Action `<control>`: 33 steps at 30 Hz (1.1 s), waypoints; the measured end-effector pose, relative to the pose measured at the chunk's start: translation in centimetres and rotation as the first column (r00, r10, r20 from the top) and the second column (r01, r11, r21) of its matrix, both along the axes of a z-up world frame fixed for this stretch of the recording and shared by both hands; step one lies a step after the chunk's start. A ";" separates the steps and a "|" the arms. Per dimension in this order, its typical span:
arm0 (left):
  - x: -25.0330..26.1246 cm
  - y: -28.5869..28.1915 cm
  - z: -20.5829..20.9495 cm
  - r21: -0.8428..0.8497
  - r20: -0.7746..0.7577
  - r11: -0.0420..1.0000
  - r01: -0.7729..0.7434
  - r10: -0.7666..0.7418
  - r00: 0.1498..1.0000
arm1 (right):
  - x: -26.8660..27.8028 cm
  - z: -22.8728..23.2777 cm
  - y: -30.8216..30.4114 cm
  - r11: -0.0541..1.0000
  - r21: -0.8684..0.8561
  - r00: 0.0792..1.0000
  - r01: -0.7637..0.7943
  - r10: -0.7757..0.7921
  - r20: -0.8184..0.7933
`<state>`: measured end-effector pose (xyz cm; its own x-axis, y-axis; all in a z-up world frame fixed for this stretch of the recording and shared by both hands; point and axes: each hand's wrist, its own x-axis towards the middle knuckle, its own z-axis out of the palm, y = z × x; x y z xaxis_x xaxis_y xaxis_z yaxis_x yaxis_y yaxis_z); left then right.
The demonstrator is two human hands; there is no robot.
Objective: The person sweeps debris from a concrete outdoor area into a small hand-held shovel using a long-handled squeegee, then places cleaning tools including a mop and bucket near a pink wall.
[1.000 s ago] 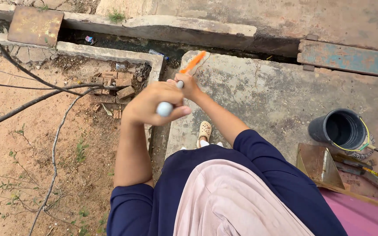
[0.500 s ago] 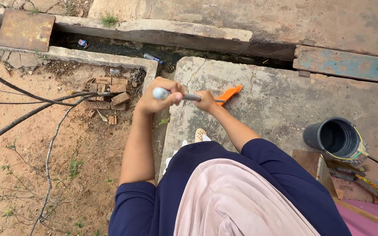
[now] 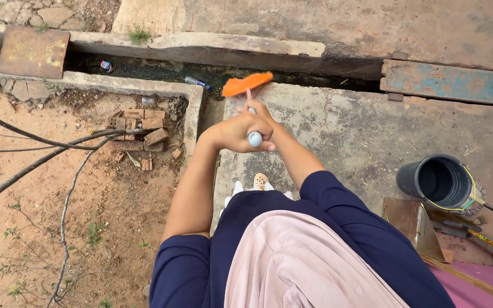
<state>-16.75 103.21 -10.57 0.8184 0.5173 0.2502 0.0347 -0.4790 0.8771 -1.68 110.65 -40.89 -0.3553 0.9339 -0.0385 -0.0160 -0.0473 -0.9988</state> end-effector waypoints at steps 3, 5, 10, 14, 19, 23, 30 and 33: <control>-1.8 0.9 -1.2 -0.065 0.083 0.998 0.004 0.002 0.997 | 2.6 -2.4 -2.4 0.965 0.249 0.977 0.088 -0.132 0.165; -3.3 0.7 -2.0 -0.146 0.134 0.989 0.011 0.009 0.991 | 4.3 -2.7 -4.8 0.921 0.384 0.904 0.064 -0.217 0.368; -6.2 -0.7 -2.0 -0.384 0.325 0.919 -0.084 0.220 0.920 | 5.3 0.7 -6.3 0.930 0.366 0.754 -0.041 -0.212 0.622; -9.7 -1.9 4.8 -0.257 0.401 0.955 -0.145 0.242 0.883 | 0.8 6.4 -6.1 0.847 0.531 0.879 -0.009 -0.246 0.408; -5.1 -1.2 10.4 0.254 0.227 0.945 -0.204 0.147 0.963 | -3.5 9.7 -3.1 0.921 0.387 0.995 -0.028 -0.011 0.098; 2.1 -0.6 7.4 0.339 0.067 0.940 -0.035 0.013 0.998 | -0.7 6.2 -4.9 0.996 0.058 0.992 -0.069 0.074 -0.102; 4.0 2.5 -0.4 -0.073 0.217 0.995 0.070 -0.053 0.975 | 12.9 -0.5 -7.7 0.918 0.391 0.879 0.062 -0.236 0.414; 4.5 4.1 -2.4 -0.256 0.216 0.966 -0.022 0.079 0.973 | 15.5 -0.9 -8.9 0.910 0.388 0.777 0.144 -0.347 0.526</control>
<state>-12.23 107.29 -12.95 0.7280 0.6258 0.2798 -0.1565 -0.2457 0.9566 13.85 101.76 -41.83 -0.1175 0.9823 0.1461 0.5931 0.1874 -0.7830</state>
